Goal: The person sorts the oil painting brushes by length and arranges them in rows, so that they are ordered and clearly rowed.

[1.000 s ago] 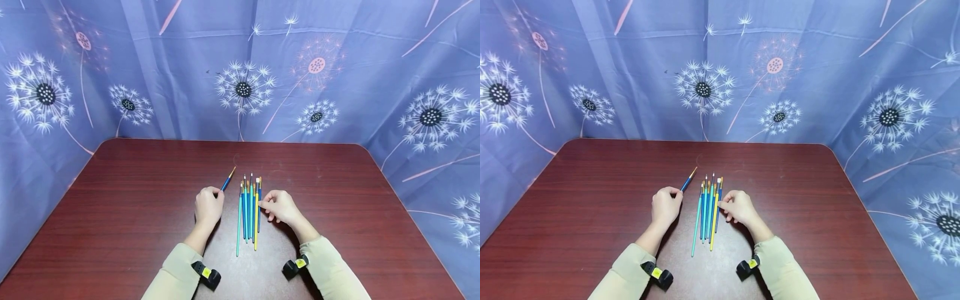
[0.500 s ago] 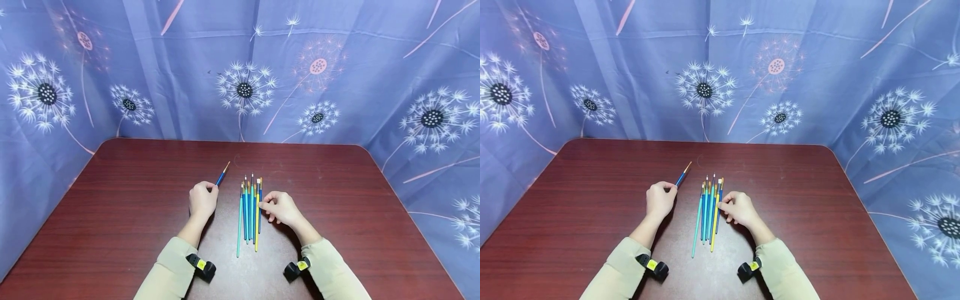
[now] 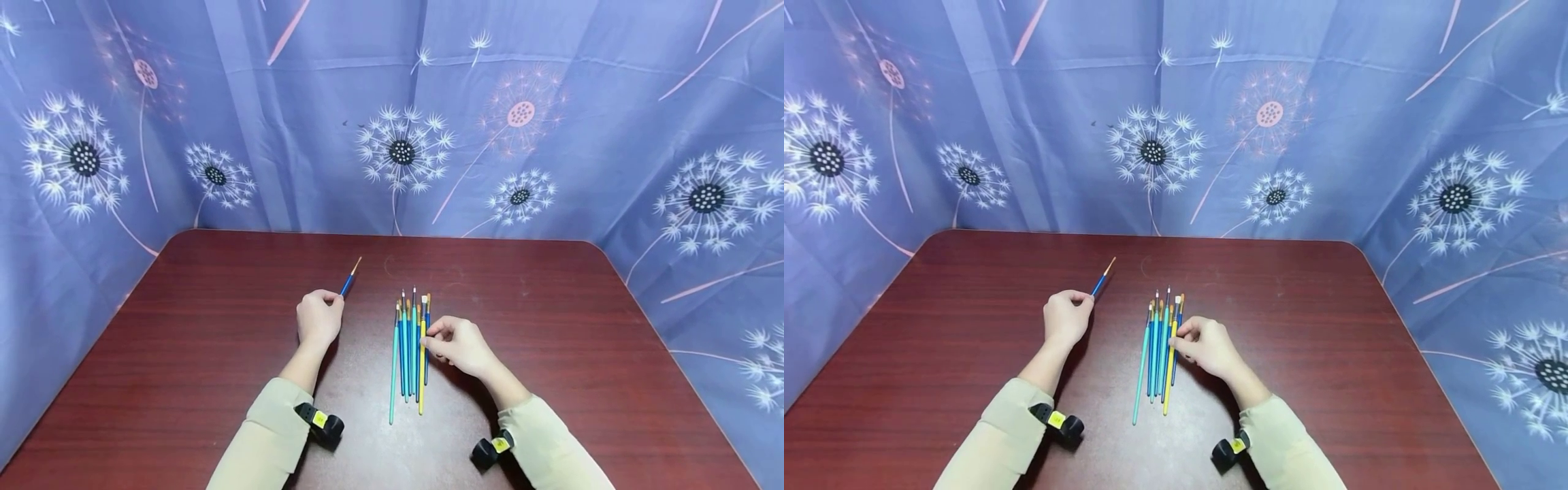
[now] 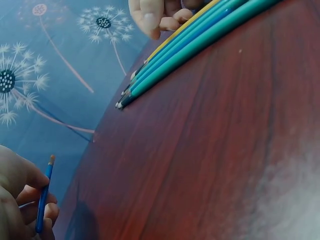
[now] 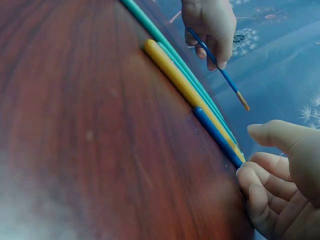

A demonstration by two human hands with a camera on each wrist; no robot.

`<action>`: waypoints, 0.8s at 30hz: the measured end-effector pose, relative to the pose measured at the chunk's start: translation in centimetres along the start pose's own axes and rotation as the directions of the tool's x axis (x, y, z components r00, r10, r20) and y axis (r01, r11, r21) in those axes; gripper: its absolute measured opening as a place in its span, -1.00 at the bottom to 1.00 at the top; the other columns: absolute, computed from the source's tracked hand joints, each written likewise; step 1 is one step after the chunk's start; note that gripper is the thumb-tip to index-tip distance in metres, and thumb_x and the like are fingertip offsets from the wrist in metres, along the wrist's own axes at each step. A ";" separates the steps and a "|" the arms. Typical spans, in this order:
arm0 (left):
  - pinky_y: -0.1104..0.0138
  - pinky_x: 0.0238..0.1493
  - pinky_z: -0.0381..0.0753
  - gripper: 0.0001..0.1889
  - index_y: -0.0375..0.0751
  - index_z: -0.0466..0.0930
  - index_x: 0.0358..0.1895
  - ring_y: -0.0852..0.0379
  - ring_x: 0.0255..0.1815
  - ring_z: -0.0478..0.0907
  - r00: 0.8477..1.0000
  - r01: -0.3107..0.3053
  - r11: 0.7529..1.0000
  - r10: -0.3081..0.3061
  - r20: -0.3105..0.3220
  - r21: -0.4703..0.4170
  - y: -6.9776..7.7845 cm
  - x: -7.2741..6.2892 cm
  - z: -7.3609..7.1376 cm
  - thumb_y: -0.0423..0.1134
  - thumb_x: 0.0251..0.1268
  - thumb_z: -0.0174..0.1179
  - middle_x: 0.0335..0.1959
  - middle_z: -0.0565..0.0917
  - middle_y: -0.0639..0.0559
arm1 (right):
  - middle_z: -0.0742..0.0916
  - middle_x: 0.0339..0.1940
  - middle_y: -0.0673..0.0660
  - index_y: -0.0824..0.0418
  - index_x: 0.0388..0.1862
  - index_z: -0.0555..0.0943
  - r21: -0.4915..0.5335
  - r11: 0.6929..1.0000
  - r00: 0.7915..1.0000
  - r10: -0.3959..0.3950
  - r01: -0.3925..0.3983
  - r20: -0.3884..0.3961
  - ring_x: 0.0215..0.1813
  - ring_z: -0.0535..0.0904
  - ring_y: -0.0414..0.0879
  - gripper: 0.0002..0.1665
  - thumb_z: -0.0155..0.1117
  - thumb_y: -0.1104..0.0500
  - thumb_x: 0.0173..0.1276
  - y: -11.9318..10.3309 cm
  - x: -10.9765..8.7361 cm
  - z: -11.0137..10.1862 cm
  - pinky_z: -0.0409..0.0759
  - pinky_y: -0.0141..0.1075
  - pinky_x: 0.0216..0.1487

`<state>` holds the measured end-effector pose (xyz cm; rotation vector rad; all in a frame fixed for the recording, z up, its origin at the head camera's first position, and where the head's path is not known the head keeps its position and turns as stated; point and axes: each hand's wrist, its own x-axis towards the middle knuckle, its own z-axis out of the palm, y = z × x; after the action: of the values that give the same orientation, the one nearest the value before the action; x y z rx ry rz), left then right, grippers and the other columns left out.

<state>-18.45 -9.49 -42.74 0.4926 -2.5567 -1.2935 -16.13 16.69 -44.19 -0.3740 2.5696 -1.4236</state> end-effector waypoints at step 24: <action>0.09 -0.04 0.55 -0.79 -0.23 0.72 -0.27 -0.14 -0.10 0.60 0.998 0.068 0.997 -0.068 0.012 -0.020 -0.7 2.0 -1.4 -0.20 0.19 0.15 -0.24 0.72 -0.18 | 0.62 -0.60 0.00 0.21 -0.37 0.62 -0.084 0.994 0.995 0.059 -0.065 -0.080 -0.69 0.45 -0.21 -0.89 0.35 0.20 0.17 0.0 0.0 0.4 0.51 -0.35 -0.68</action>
<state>-19.68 -11.71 -42.39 0.5744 -2.5545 -1.3475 -16.00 16.34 -44.37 -0.2529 2.6860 -1.3353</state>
